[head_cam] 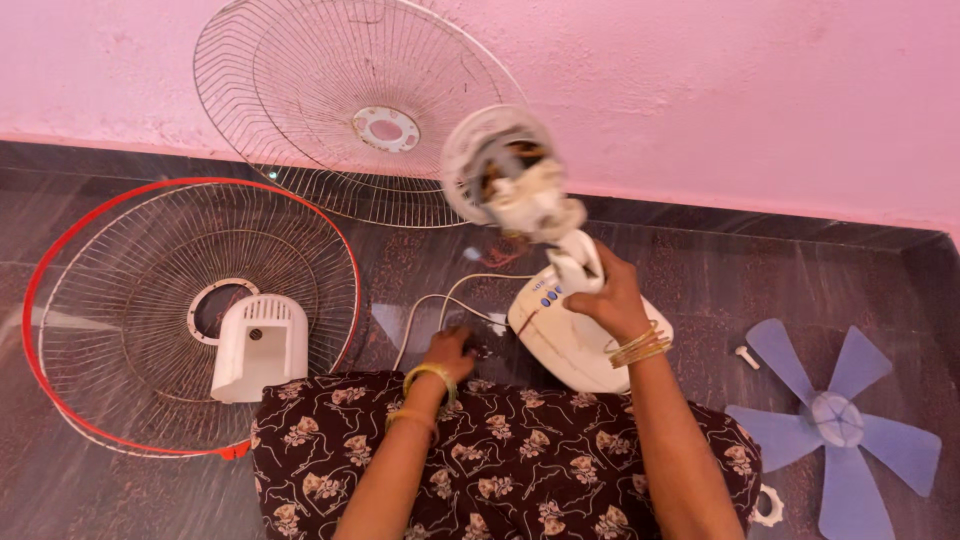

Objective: The person reassembles a disassembled electric fan by hand. They align and attach the motor housing to the fan stand, then secure the rear cover over the motor assembly.

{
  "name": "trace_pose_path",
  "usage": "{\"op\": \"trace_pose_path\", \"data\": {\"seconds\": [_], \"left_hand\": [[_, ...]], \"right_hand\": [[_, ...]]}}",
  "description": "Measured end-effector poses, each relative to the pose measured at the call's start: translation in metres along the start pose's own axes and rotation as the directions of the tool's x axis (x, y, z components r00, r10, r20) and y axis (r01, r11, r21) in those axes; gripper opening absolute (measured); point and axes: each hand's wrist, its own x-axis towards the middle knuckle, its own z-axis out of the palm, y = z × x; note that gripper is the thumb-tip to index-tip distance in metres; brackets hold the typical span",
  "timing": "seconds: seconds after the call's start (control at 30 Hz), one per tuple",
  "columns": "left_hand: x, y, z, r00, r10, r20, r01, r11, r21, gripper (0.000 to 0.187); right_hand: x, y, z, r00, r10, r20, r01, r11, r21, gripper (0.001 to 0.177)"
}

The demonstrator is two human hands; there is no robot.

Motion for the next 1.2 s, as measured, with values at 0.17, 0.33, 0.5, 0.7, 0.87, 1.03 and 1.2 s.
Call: {"op": "trace_pose_path", "data": {"seconds": [0.17,0.33,0.5,0.7,0.87,1.03,1.2], "left_hand": [[-0.001,0.037,-0.024,0.996,-0.043,0.074,-0.005,0.834,0.552,0.084],[0.025,0.028,-0.035,0.946,-0.29,0.144,0.178,0.837,0.518,0.081],[0.055,-0.017,0.016,0.994,-0.099,0.042,0.051,0.778,0.626,0.037],[0.067,-0.038,0.03,0.99,-0.12,0.078,0.039,0.75,0.66,0.024],[0.041,-0.048,-0.04,0.962,-0.264,0.064,0.132,0.661,0.739,0.038],[0.032,-0.066,-0.072,0.927,-0.367,-0.076,0.355,0.794,0.494,0.027],[0.027,-0.07,-0.062,0.953,-0.253,-0.167,0.295,0.902,0.315,0.032]], "right_hand": [[0.001,-0.026,0.018,0.995,-0.034,0.09,0.043,0.993,-0.107,0.077],[-0.005,-0.044,0.033,0.979,-0.085,0.186,0.115,0.981,-0.156,0.077],[-0.003,-0.057,0.034,0.973,-0.002,0.233,0.063,0.965,-0.253,0.077],[0.001,-0.05,0.032,0.979,0.035,0.199,0.007,0.978,-0.207,0.081],[0.006,-0.036,0.016,0.982,0.035,0.187,-0.029,0.999,-0.034,0.077],[0.012,-0.028,0.012,0.984,0.083,0.159,-0.086,0.996,0.009,0.075],[0.018,-0.029,0.013,0.964,0.189,0.189,-0.182,0.982,-0.05,0.074]]}}
